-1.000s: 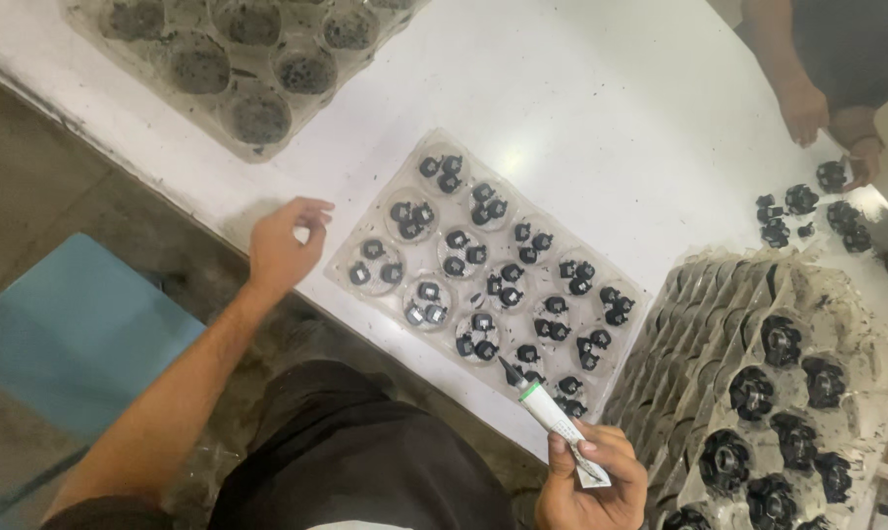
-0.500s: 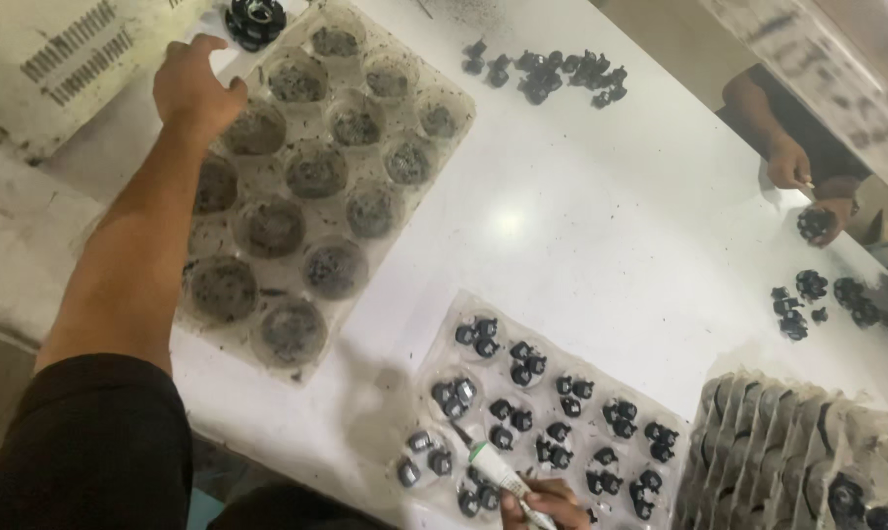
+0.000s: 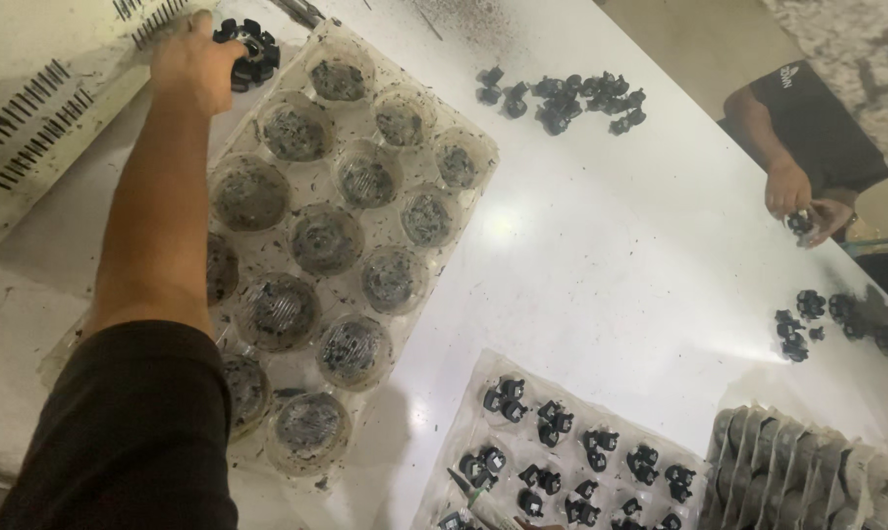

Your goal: The person sits at a workbench holding a tube of adhesive, picks up small black rotor-like components from plastic trays one at a time, and squeezes adhesive onto each part by hand before placing it back into the tray. The person repeats this gluing cycle across many parts throughout the episode.

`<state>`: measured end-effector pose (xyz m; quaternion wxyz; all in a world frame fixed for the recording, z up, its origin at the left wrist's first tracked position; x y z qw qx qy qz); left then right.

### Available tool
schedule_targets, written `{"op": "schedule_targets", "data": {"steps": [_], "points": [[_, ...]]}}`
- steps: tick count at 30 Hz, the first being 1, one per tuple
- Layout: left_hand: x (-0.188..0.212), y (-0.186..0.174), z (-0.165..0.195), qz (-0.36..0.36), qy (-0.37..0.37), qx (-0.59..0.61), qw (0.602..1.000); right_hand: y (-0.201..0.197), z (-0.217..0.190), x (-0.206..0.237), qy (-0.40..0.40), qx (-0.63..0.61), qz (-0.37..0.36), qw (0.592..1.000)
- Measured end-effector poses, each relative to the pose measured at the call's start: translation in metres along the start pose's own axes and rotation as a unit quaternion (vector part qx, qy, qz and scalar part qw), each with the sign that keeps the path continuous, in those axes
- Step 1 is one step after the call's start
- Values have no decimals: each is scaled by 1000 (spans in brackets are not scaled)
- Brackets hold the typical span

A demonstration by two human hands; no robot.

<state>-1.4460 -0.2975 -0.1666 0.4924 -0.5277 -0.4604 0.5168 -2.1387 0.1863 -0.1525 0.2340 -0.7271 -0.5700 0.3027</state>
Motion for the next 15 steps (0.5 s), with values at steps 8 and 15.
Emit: {"op": "schedule_targets", "data": {"steps": [8,15], "points": [[75,15,-25,-135,18,-55,989,-5,-7,13,8,-8,-5,1000],[193,1,-29,-164,20,33,986,-17,-57,2,14,-51,14,998]]}}
Point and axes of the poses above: each hand's wrist, its own x-axis away from the middle knuckle, its own y-axis out of the palm, z = x × y, the point moved 5 cm from there along -x, towards the middle knuckle, and after that the axes turned 14 degrees about y, right-handed, at the moved point
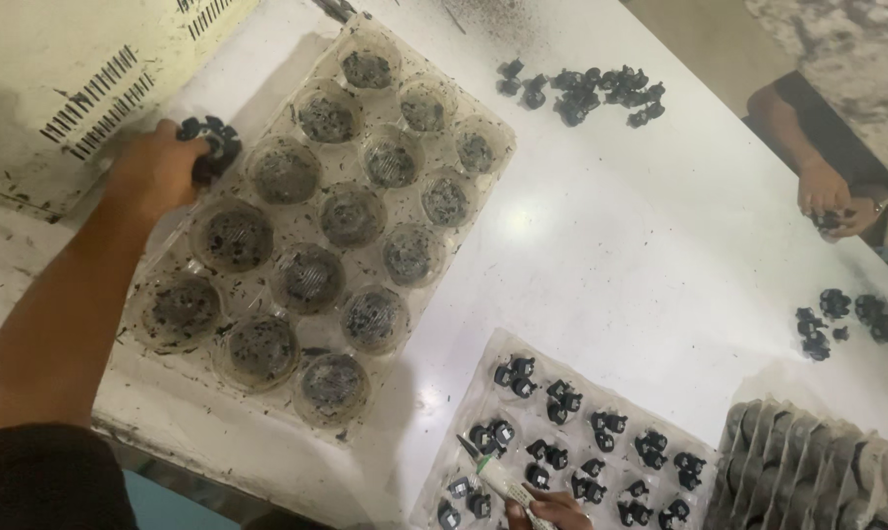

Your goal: The person sits at a workbench holding a tube of adhesive, picks up small black rotor-like components from plastic trays one at a time, and squeezes adhesive onto each part by hand before placing it back into the tray. The person repeats this gluing cycle across many parts throughout the episode.

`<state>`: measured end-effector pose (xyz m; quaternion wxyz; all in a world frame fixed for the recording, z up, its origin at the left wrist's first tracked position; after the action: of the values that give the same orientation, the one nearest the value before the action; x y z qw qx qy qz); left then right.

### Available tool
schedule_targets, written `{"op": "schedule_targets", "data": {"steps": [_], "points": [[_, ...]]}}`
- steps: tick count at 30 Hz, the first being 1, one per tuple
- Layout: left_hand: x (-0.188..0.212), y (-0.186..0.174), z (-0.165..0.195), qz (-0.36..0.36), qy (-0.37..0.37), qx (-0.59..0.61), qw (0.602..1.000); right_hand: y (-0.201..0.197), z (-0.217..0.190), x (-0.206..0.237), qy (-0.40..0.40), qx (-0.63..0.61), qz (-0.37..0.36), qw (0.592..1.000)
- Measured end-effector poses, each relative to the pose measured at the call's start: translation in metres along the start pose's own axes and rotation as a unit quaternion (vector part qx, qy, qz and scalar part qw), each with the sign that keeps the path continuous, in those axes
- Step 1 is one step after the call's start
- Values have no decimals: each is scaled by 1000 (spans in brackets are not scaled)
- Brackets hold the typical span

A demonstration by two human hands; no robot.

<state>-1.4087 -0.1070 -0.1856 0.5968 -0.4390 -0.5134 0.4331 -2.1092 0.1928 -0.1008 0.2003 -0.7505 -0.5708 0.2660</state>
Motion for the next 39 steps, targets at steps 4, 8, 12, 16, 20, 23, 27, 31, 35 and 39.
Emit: {"op": "schedule_targets", "data": {"steps": [4,8,12,16,20,23,27,31,35,39], "points": [[47,18,-4,9,-57,58,997,-12,-47,0,30,-52,20,998],[90,34,-5,75,-86,20,993,-29,-87,3,47,-103,43,993],[109,48,-13,37,-119,-5,992,-43,-107,12,60,-117,56,990],[118,53,-15,51,-134,1,990,-55,-110,21,86,-143,71,983],[114,55,-16,39,-138,3,990,-63,-116,27,36,-108,98,989],[111,56,-16,25,-142,-6,990,-64,-120,32,20,-80,97,992],[114,59,-14,21,-160,-8,987,-63,-118,37,98,-108,93,985],[116,57,-12,37,-150,-20,988,-60,-119,37,113,-121,81,983],[116,58,-17,38,-147,-5,988,-57,-119,35,81,-113,85,987],[116,58,-20,79,-120,-8,990,-50,-113,28,43,-111,80,990]]}}
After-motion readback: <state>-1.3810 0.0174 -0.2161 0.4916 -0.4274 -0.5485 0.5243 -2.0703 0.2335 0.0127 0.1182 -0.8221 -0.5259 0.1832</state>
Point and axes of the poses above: each hand's wrist, its own x-axis away from the middle knuckle, its own y-axis out of the palm, z = x × y, the point moved 5 cm from there along -x, towards the middle knuckle, and after that the axes turned 14 degrees about y, right-handed, at the moved point
